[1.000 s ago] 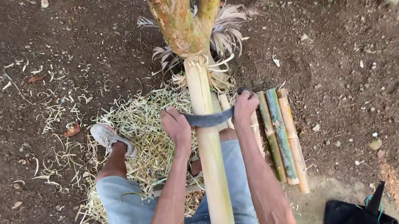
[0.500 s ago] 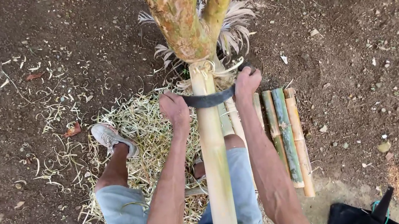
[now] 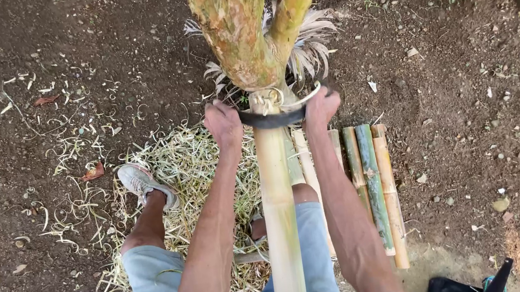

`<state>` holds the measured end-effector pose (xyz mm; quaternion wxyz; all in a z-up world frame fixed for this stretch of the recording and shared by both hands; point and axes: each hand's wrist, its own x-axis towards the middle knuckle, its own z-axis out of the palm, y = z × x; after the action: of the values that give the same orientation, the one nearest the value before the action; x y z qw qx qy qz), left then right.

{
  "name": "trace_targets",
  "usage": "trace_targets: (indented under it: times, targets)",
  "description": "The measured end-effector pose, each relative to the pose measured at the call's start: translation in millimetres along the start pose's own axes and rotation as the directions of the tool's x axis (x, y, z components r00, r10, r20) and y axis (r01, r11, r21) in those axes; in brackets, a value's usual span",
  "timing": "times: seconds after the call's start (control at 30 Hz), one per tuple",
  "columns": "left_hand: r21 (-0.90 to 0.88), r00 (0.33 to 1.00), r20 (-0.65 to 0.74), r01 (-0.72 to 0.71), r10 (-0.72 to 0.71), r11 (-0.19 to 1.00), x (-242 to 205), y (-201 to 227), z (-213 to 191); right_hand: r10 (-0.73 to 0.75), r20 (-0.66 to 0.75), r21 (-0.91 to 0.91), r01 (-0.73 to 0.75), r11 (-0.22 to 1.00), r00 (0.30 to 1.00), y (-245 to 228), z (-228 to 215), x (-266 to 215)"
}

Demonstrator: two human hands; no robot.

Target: The recorder is using a sickle-like tool to strip the outer layer of a bamboo pole.

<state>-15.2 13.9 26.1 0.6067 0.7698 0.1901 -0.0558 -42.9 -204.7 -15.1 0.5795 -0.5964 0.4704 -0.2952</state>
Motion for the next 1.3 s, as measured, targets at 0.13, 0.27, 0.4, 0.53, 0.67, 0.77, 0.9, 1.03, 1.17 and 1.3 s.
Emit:
trace_targets:
  times: [0.13,0.27,0.4,0.53,0.67,0.77,0.9,1.03,1.17,1.3]
  targets:
    - [-0.086,0.998,0.003,-0.054,0.055,0.995,-50.6,-44.2,-19.6,-0.045,0.060,0.098,0.039,0.994,0.997,25.3,-50.3,-43.3]
    - [-0.078,0.993,-0.065,-0.103,0.098,0.992,-117.9,-76.4,-49.5,-0.013,0.101,0.139,-0.001,0.990,0.995,35.0,-102.9,-93.2]
    - [-0.041,0.961,-0.197,-0.207,0.195,0.978,-154.5,-92.4,-60.8,0.009,0.159,0.075,-0.021,0.997,0.987,25.1,-121.6,-117.0]
    - [-0.080,0.948,-0.237,-0.238,0.213,0.968,-131.2,-79.3,-47.5,-0.027,0.171,0.069,0.015,0.997,0.985,25.3,-93.0,-85.3]
    - [-0.139,0.984,-0.155,-0.107,0.085,0.985,-88.0,-55.3,-27.8,-0.060,0.168,0.127,0.039,0.991,0.984,19.6,-55.3,-48.7]
    - [-0.118,0.988,-0.134,-0.092,0.076,0.989,-52.1,-47.6,-10.4,-0.104,0.147,0.147,0.082,0.986,0.984,33.2,-29.7,-10.9]
    - [-0.045,0.955,-0.220,-0.214,0.199,0.976,-14.2,-42.1,10.2,-0.228,0.121,0.174,0.205,0.963,0.966,59.7,-1.3,39.1]
    - [-0.340,0.995,-0.073,-0.089,0.069,0.936,13.9,-14.0,25.1,-0.183,0.185,0.230,0.139,0.963,0.965,6.9,32.7,41.0]
    - [-0.240,0.994,-0.111,-0.020,-0.007,0.971,40.9,6.9,41.2,-0.147,0.199,0.201,0.107,0.974,0.969,-6.2,63.2,68.9]
    - [-0.084,0.967,-0.219,-0.149,0.128,0.985,56.0,-18.2,45.3,-0.231,0.151,0.155,0.208,0.966,0.961,22.6,65.8,87.5]
